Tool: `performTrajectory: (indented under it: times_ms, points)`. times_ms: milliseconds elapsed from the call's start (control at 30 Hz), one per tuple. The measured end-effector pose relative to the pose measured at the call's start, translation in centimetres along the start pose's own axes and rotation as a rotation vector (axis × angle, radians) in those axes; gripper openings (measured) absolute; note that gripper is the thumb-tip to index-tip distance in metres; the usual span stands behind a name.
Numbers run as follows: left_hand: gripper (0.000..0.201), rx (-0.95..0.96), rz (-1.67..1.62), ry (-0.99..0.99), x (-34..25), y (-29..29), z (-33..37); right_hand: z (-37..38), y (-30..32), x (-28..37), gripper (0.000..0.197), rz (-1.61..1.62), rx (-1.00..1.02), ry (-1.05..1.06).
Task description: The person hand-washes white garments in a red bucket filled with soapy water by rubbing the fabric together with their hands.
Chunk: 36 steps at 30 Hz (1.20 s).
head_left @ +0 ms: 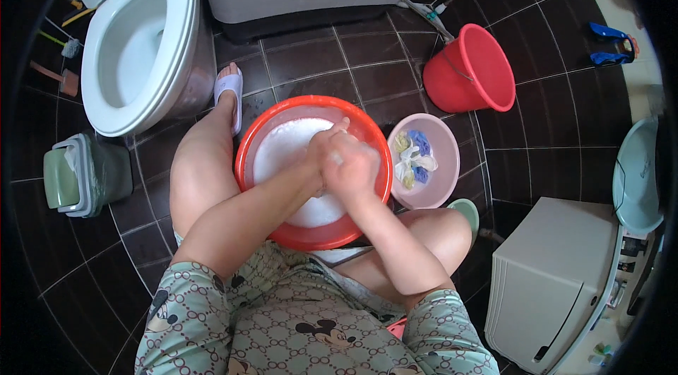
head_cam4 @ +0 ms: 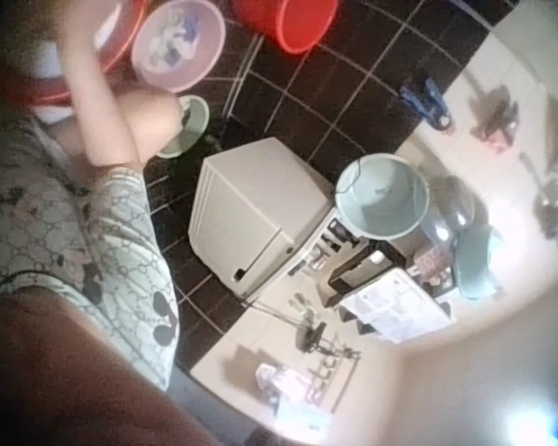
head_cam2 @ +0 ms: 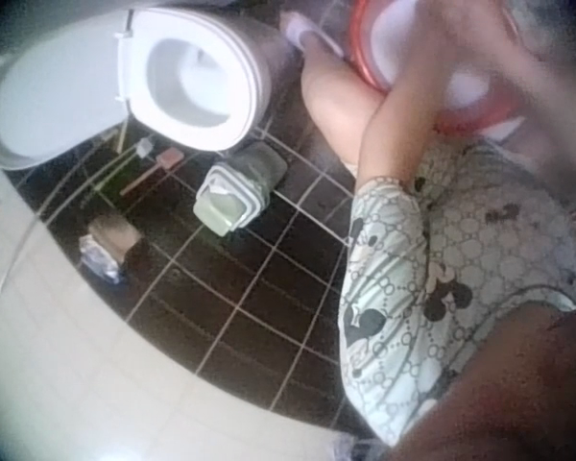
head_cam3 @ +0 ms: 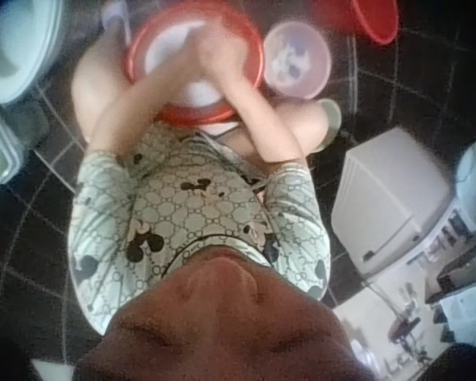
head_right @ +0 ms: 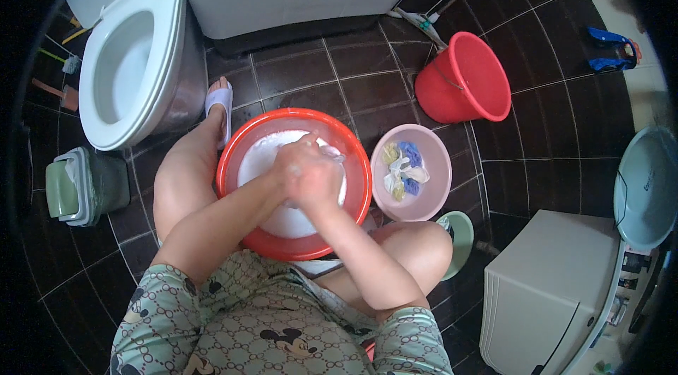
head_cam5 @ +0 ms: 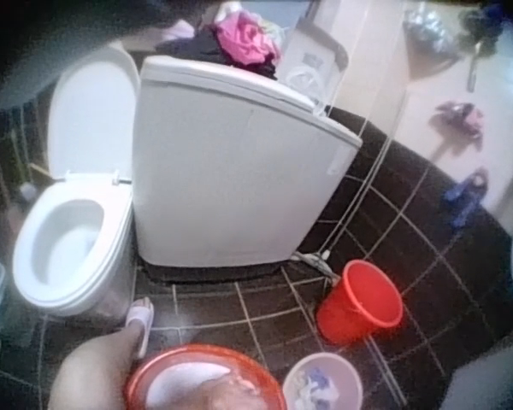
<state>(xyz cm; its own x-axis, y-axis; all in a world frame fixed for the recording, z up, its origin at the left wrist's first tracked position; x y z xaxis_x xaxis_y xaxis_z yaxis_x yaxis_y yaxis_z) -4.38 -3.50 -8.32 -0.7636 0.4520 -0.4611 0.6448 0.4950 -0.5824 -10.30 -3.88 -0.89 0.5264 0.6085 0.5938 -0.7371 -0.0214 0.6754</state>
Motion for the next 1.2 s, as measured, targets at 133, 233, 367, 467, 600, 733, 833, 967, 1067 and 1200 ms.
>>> performTrajectory:
  times_ms: [133, 233, 367, 467, 600, 733, 833, 967, 1067, 1200]
  points:
    - [0.028, -0.086, 0.161, 0.083, -0.2, -0.6, -0.6, 1.9, 0.6, -3.7, 0.024, -0.029, -0.049, -0.193]
    - [0.020, -0.020, 0.121, 0.057, -0.7, -1.1, -1.3, 1.7, 0.7, -2.2, 0.029, 0.037, -0.056, -0.148]
    - [0.019, 0.035, 0.141, 0.071, -0.3, -0.3, -0.4, 1.3, 0.9, -1.3, 0.016, 0.064, -0.099, 0.021]
    - [0.016, 0.031, 0.051, 0.150, -0.6, -1.4, -1.1, 2.4, 1.0, -4.4, 0.018, 0.076, -0.049, -0.297]
    - [0.016, 0.098, 0.106, -0.065, 0.4, 1.4, 0.3, 1.3, 0.4, 1.1, 0.027, 0.144, -0.013, 0.028]
    - [0.015, 0.152, 0.074, 0.120, -1.0, -2.5, -2.2, 2.2, 1.3, -5.8, 0.016, 0.142, -0.047, -0.329]
    - [0.017, 0.333, -0.094, 0.138, 0.7, 1.1, 1.2, 1.5, 0.5, -0.2, 0.020, 0.194, -0.076, 0.027]
    - [0.019, 0.028, 0.090, 0.087, -0.9, -1.9, -1.5, 1.8, 0.8, -3.5, 0.022, 0.164, -0.081, -0.157]
    - [0.020, 0.037, 0.138, 0.042, 0.1, -0.5, -0.1, 1.8, 0.8, -3.1, 0.019, 0.133, -0.077, -0.210]
    - [0.018, 0.142, -0.063, 0.004, 0.1, 0.4, -0.4, 1.0, 0.1, -1.0, 0.019, 0.147, -0.037, 0.000]
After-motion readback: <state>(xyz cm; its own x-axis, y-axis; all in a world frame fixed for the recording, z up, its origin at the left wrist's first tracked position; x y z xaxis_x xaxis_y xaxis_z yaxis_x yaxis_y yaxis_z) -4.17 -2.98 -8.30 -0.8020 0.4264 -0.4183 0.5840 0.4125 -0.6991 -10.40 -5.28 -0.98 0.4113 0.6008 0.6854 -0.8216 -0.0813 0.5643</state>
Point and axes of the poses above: each hand's wrist, its own z-axis towards the middle knuckle, its own y-axis out of the back of the hand, x = y × z, the point moved 3 cm from there along z, towards the middle knuckle, and after that the axes turned 6 degrees about z, right-handed, at the moved point
